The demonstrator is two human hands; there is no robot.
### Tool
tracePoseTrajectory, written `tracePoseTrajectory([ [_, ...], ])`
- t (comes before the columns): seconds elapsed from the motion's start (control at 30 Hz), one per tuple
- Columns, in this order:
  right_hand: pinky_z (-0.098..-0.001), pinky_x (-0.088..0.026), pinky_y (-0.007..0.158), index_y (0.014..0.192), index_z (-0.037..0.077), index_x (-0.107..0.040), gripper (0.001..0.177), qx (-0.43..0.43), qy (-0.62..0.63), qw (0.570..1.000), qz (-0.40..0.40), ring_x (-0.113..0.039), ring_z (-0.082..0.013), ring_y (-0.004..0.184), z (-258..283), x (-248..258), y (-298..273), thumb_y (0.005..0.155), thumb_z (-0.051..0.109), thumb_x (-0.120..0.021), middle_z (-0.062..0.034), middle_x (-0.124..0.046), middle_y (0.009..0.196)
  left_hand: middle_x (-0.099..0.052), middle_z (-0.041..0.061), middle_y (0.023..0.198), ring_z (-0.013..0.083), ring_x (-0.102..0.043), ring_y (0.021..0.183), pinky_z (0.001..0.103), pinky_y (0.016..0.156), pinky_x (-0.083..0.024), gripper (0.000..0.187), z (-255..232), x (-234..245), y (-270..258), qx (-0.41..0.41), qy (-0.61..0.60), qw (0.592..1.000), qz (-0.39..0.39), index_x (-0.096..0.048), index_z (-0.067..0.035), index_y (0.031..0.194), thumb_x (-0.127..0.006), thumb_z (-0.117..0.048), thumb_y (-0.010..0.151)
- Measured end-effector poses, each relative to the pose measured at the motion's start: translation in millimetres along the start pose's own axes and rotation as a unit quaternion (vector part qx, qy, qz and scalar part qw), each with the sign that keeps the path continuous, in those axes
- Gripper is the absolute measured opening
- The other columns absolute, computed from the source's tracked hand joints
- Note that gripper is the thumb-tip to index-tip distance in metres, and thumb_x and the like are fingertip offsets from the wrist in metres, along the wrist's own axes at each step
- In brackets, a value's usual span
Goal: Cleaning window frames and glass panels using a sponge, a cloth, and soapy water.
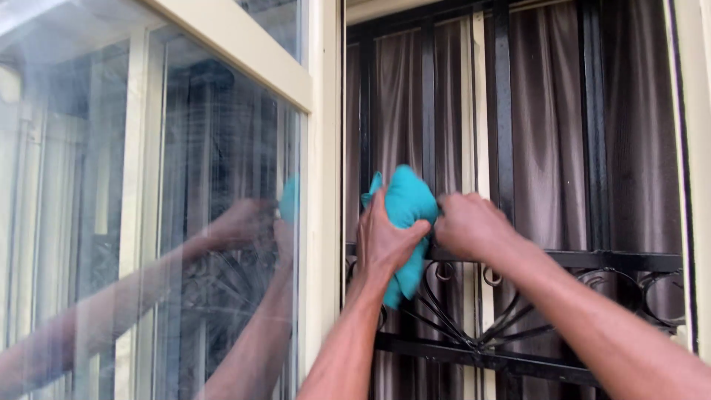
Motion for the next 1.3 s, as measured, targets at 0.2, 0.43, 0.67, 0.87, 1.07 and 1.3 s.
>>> tracePoseTrajectory([
  [0.2,-0.0526,-0.055,0.094,0.122,0.011,-0.074,0.035,0.028,0.032,0.997,-0.062,-0.069,-0.044,0.103,-31,19,-1,0.091,0.023,-0.061,-0.0255,-0.074,0.103,-0.062,0.026,0.129,0.043,-0.054,0.126,0.051,0.108,-0.045,0.084,12,-6,12,-0.295,0.251,0.903,-0.186,-0.05,-0.005,0.141,-0.084,-0.026,0.067],
  [0.43,-0.049,-0.051,0.101,0.131,0.012,-0.066,0.046,0.072,0.03,0.997,0.029,-0.066,-0.0389,0.113,-57,-21,-38,0.087,0.028,-0.067,-0.0168,-0.071,0.12,-0.066,0.025,0.114,0.0449,-0.049,0.132,0.054,0.107,-0.043,0.061,56,-25,-5,-0.209,0.269,0.93,-0.14,-0.059,-0.002,0.117,-0.083,-0.025,0.065],
  [0.67,-0.0502,-0.051,0.098,0.126,0.006,-0.067,0.042,0.115,0.135,0.98,-0.086,-0.065,-0.0403,0.114,-44,-42,-66,0.087,0.022,-0.065,-0.0206,-0.07,0.121,-0.069,0.021,0.11,0.0416,-0.063,0.108,0.054,0.093,-0.051,0.05,70,-13,-57,-0.148,0.237,0.939,-0.2,-0.061,-0.006,0.118,-0.081,-0.024,0.075],
  [0.87,-0.0489,-0.047,0.101,0.116,0.002,-0.071,0.036,0.181,0.134,0.971,-0.075,-0.061,-0.0412,0.12,-54,-78,-79,0.085,0.02,-0.067,-0.023,-0.066,0.128,-0.064,0.026,0.112,0.0446,-0.062,0.105,0.054,0.086,-0.05,0.06,76,-23,-94,-0.027,0.215,0.934,-0.284,-0.056,-0.001,0.128,-0.079,-0.023,0.077],
  [1.07,-0.0451,-0.048,0.104,0.115,0.003,-0.073,0.034,0.177,0.161,0.971,0.004,-0.062,-0.0387,0.122,-73,-73,-97,0.087,0.024,-0.068,-0.0229,-0.068,0.125,-0.065,0.027,0.127,0.0451,-0.066,0.112,0.052,0.094,-0.052,0.071,146,1,-199,0.25,0.217,0.89,-0.315,-0.055,-0.003,0.135,-0.081,-0.034,0.076],
  [1.3,-0.0449,-0.056,0.098,0.132,0.014,-0.068,0.043,0.047,0.161,0.977,0.132,-0.074,-0.0372,0.106,-18,-68,-91,0.093,0.032,-0.06,-0.0255,-0.076,0.105,-0.068,0.024,0.121,0.044,-0.066,0.109,0.052,0.092,-0.052,0.075,111,1,-183,0.231,0.197,0.909,-0.284,-0.056,-0.006,0.136,-0.081,-0.033,0.071],
])
Point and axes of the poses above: each hand's wrist, its own y-axis towards the middle knuckle, its own x-axis out of the back of the hand, z = x × y, the point moved 3 cm from there along y, towards the middle knuckle
